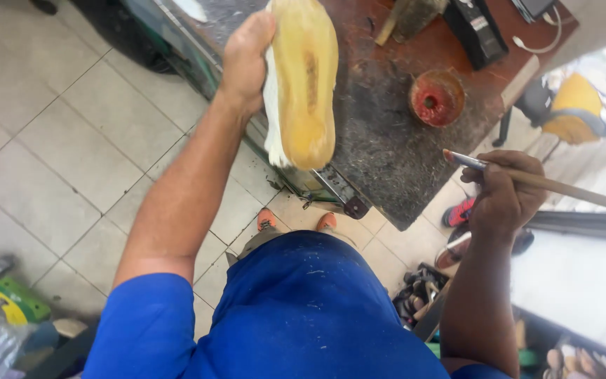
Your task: The person applies a red adhesive to the sole of a shoe using a brush. They repeatedly dip the brush into a container of glue and spread it across the shoe sole's surface.
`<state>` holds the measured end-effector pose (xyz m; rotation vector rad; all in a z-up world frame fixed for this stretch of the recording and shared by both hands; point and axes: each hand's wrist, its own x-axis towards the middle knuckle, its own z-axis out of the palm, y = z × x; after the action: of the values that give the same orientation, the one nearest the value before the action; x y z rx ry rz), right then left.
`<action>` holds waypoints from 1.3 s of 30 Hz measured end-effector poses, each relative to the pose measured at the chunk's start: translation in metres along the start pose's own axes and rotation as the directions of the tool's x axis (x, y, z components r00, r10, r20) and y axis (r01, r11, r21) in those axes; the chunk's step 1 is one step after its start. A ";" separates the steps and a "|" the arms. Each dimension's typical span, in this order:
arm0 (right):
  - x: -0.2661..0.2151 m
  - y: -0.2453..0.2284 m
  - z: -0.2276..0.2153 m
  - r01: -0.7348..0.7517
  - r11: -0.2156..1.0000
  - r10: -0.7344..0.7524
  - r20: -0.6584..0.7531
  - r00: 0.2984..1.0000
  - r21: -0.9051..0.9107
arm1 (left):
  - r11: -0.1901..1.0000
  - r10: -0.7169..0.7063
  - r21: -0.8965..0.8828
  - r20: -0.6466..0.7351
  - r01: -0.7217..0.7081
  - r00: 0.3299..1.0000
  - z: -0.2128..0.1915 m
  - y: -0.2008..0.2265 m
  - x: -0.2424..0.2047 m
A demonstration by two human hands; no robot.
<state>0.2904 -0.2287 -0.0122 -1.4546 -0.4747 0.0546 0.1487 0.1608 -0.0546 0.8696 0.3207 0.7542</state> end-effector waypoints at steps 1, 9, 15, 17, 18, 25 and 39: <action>-0.006 -0.003 -0.001 0.003 0.999 -0.003 -0.002 1.000 -0.051 | 0.996 0.013 0.092 -0.002 -0.013 1.000 0.003 -0.005 0.018; -0.015 -0.037 -0.036 -0.149 0.793 0.212 0.038 0.976 -0.591 | 0.787 0.025 0.613 0.075 -0.066 0.997 -0.015 -0.040 0.093; 0.050 -0.036 -0.035 -0.115 0.161 0.566 -0.003 0.825 -0.980 | 0.476 0.066 0.877 0.030 -0.058 0.997 -0.003 -0.015 0.077; 0.072 -0.030 -0.029 -0.083 0.119 0.618 0.009 0.786 -0.989 | 0.441 0.029 0.897 -0.025 0.009 0.999 0.012 -0.006 0.071; 0.083 -0.028 -0.026 -0.015 0.153 0.631 0.086 0.771 -0.988 | 0.361 0.140 0.930 0.015 -0.065 0.990 0.016 -0.004 0.064; 0.151 0.015 -0.021 0.238 0.293 0.579 0.370 0.727 -0.926 | 0.039 0.538 0.861 0.410 -0.508 0.737 0.120 0.013 -0.037; 0.236 0.058 0.109 0.545 0.574 0.120 0.721 0.683 -0.612 | 0.255 0.099 0.940 0.208 -0.227 0.973 0.175 -0.116 -0.139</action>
<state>0.4811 -0.0434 0.0020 -2.2520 -1.5049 0.2133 0.1994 -0.0853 -0.0433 2.1858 0.6308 0.6476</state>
